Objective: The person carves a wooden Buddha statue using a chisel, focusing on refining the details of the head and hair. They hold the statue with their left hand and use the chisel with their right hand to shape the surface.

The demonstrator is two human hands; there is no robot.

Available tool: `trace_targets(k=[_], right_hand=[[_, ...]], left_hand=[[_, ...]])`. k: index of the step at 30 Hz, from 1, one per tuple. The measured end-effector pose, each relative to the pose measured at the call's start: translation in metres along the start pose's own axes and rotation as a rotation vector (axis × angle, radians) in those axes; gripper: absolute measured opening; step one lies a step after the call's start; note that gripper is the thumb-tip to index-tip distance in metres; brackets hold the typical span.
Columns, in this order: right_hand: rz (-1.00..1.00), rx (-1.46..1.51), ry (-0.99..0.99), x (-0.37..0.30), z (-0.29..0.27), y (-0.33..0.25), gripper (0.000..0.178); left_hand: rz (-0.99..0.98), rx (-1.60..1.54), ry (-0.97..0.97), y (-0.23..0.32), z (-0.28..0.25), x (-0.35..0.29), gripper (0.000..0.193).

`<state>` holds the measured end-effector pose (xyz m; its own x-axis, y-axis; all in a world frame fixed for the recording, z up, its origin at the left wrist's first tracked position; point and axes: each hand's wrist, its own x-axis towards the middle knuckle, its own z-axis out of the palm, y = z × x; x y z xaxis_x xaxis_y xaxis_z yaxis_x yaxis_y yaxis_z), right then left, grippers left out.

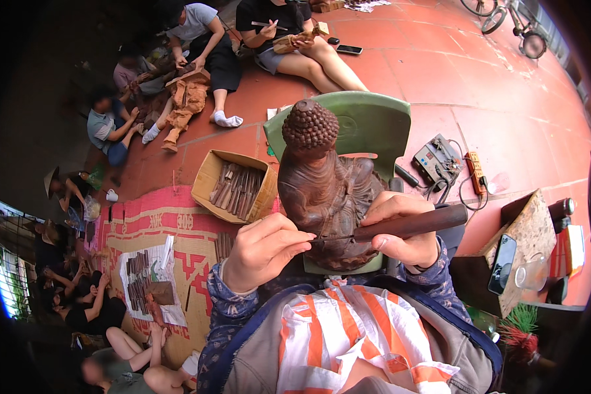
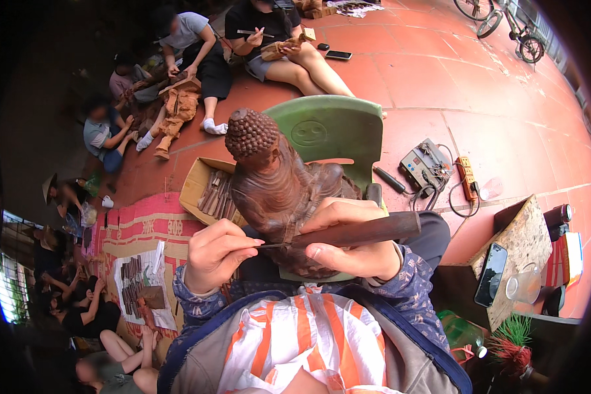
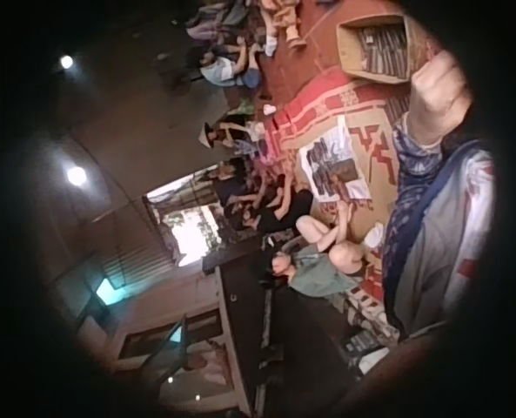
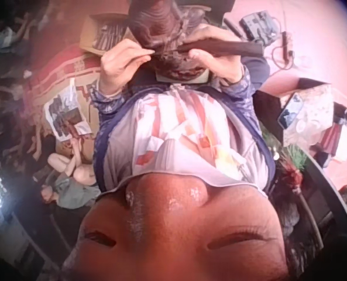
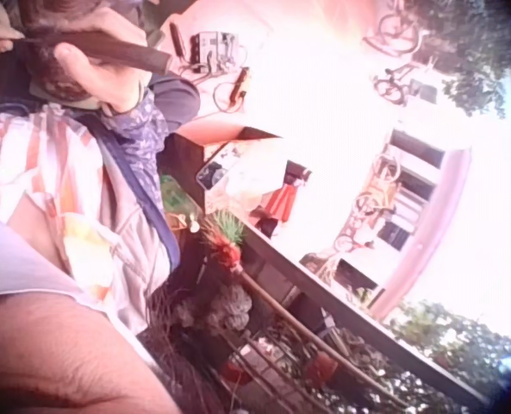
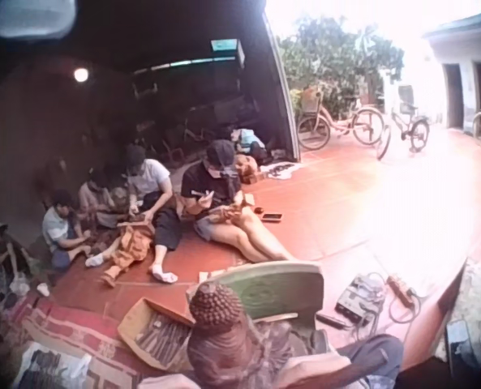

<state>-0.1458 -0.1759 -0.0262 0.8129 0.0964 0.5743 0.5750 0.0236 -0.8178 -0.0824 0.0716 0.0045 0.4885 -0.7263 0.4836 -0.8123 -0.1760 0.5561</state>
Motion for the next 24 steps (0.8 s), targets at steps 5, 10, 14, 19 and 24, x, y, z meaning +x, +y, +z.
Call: trace_targets(k=[5, 10, 14, 19, 24], right_hand=[[0.202, 0.243, -0.042, 0.003, 0.015, 0.006, 0.013], [0.058, 0.414, 0.152, 0.003, 0.005, -0.004, 0.015], [-0.146, 0.21, 0.192, 0.015, 0.001, 0.001, 0.03], [-0.256, 0.262, 0.033, 0.043, -0.008, 0.013, 0.033], [-0.213, 0.297, -0.111, 0.065, -0.025, 0.011, 0.032]], left_hand=[[0.111, 0.136, 0.18, -0.005, 0.011, -0.001, 0.025], [-0.153, 0.069, 0.409, -0.018, 0.013, -0.013, 0.048], [-0.313, 0.004, 0.362, -0.031, 0.018, -0.011, 0.084], [-0.448, -0.166, 0.196, -0.033, 0.034, 0.002, 0.112], [-0.513, -0.12, 0.168, -0.051, 0.046, -0.006, 0.104]])
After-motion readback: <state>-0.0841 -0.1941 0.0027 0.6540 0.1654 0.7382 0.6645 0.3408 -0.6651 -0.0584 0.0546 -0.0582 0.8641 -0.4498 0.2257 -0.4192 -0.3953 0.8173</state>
